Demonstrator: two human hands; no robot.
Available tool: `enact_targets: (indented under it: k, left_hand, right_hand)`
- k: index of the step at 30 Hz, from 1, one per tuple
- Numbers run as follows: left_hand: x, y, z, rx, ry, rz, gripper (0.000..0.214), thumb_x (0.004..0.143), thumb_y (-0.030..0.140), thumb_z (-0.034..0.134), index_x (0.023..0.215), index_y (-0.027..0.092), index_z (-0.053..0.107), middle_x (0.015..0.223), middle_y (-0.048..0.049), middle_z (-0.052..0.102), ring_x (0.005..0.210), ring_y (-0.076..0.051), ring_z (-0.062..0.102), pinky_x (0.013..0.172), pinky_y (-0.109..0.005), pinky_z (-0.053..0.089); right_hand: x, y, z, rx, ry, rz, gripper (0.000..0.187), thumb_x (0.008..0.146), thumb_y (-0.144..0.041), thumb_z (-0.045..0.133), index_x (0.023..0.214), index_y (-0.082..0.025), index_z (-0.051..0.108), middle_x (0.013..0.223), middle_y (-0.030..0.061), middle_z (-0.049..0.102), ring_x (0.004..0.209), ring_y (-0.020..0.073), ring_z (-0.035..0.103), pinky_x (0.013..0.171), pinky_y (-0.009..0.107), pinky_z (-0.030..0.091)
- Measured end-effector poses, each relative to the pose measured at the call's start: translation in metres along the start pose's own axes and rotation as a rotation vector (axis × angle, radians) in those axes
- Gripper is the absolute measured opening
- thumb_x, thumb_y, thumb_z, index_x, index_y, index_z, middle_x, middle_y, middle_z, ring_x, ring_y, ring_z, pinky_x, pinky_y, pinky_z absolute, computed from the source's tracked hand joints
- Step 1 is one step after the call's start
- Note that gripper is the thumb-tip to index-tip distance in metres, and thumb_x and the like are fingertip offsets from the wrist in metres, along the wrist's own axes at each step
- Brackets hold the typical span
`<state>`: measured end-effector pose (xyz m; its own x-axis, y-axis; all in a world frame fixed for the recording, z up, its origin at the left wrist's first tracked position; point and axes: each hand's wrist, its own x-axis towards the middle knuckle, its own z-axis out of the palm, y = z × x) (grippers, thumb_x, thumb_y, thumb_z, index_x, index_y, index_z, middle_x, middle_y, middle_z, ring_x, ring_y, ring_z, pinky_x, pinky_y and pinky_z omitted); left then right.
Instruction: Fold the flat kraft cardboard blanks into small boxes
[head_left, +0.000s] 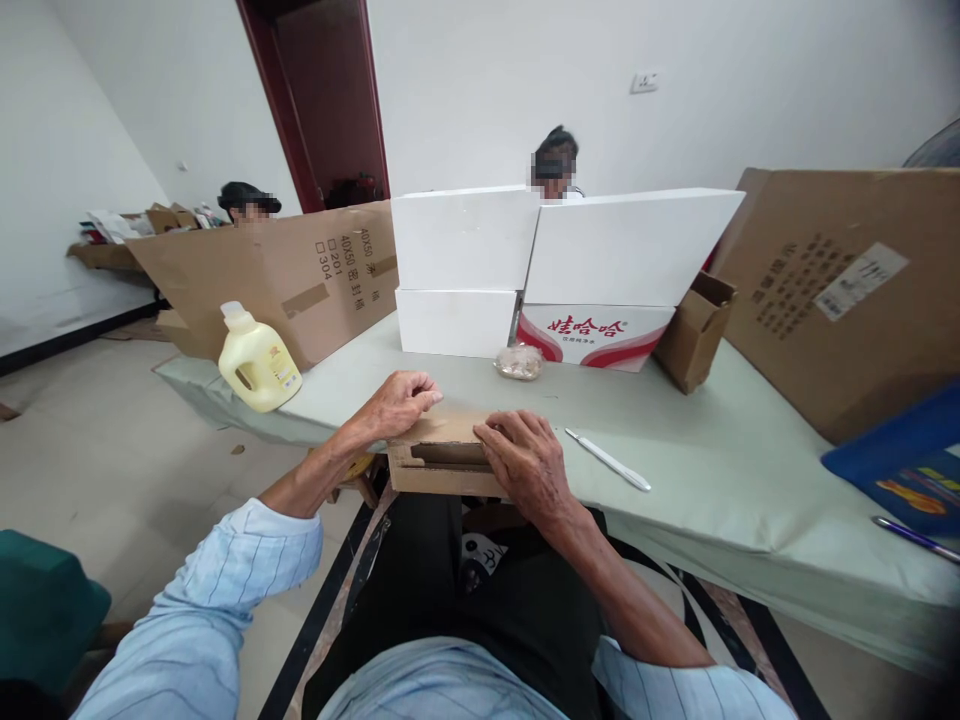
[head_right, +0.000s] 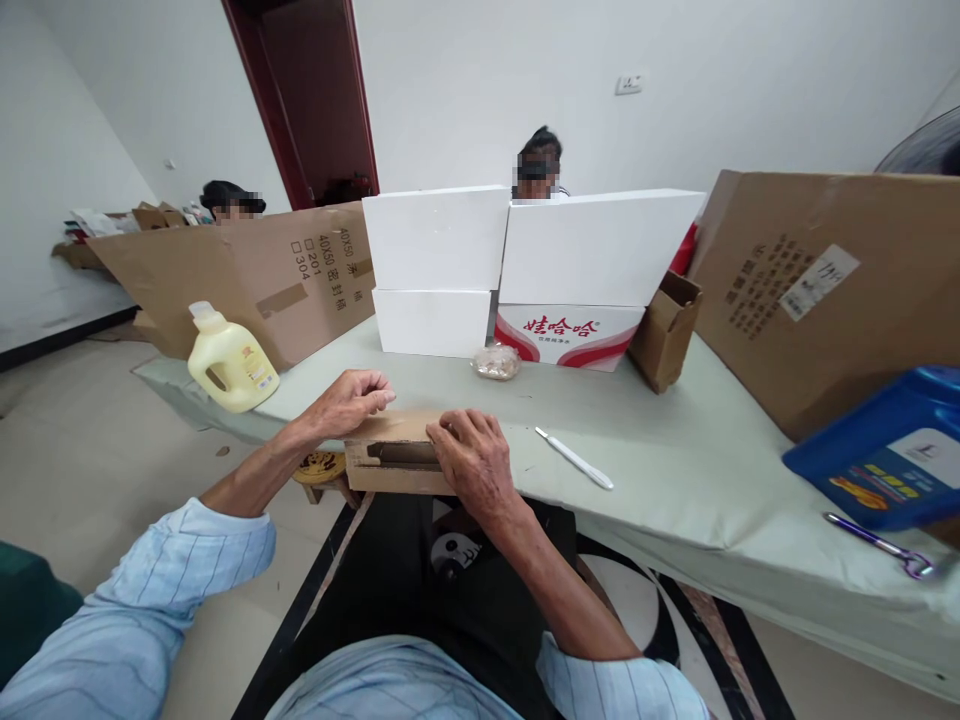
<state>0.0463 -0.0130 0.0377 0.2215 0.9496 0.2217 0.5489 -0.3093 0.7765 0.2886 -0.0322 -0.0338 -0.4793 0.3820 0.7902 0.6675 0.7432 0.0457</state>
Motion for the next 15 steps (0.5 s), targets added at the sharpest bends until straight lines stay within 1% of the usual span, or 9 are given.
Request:
enact_targets:
  k: [3,5,9,12,15]
  left_hand:
    - [0.003,-0.005,-0.008,-0.053,0.086,0.008,0.021,0.084,0.037,0.059,0.074,0.018,0.060,0.068,0.0015,0.057,0.064,-0.013,0.050,0.064,-0.028,0.042]
    - [0.002,-0.004,-0.014,-0.082,0.146,0.029,0.021,0.085,0.037,0.060,0.076,0.018,0.062,0.070,0.0003,0.060,0.066,-0.014,0.053,0.065,-0.028,0.045]
    - [-0.012,0.008,-0.022,-0.067,0.250,0.112,0.022,0.089,0.037,0.062,0.077,0.018,0.063,0.071,0.0007,0.059,0.066,-0.014,0.052,0.062,-0.026,0.043]
    - [-0.026,0.020,-0.017,-0.038,0.287,0.177,0.021,0.093,0.034,0.062,0.078,0.019,0.063,0.070,0.0015,0.057,0.064,-0.013,0.050,0.059,-0.025,0.040]
    - [-0.032,0.022,-0.004,0.009,0.290,0.289,0.019,0.096,0.027,0.060,0.079,0.019,0.062,0.071,0.0017,0.057,0.065,-0.013,0.050,0.061,-0.026,0.040]
  right_hand:
    - [0.003,0.003,0.001,0.016,-0.028,0.006,0.018,0.106,-0.015,0.056,0.103,-0.022,0.073,0.100,0.0064,0.072,0.092,0.0223,0.057,0.085,0.036,0.041]
    - [0.007,0.009,0.002,0.039,-0.050,0.025,0.019,0.107,-0.018,0.056,0.105,-0.022,0.074,0.102,0.0070,0.072,0.092,0.0224,0.057,0.084,0.036,0.041]
    - [0.026,0.027,0.007,0.143,-0.118,0.122,0.018,0.106,-0.027,0.061,0.103,-0.024,0.078,0.102,0.0068,0.074,0.094,0.0228,0.060,0.081,0.035,0.042]
    - [0.048,0.042,0.011,0.245,-0.187,0.227,0.015,0.100,-0.024,0.066,0.097,-0.024,0.081,0.099,0.0057,0.076,0.095,0.0225,0.064,0.079,0.033,0.043]
    - [0.071,0.054,0.014,0.317,-0.271,0.329,0.014,0.094,-0.018,0.068,0.095,-0.023,0.082,0.099,0.0051,0.077,0.094,0.0217,0.066,0.076,0.031,0.043]
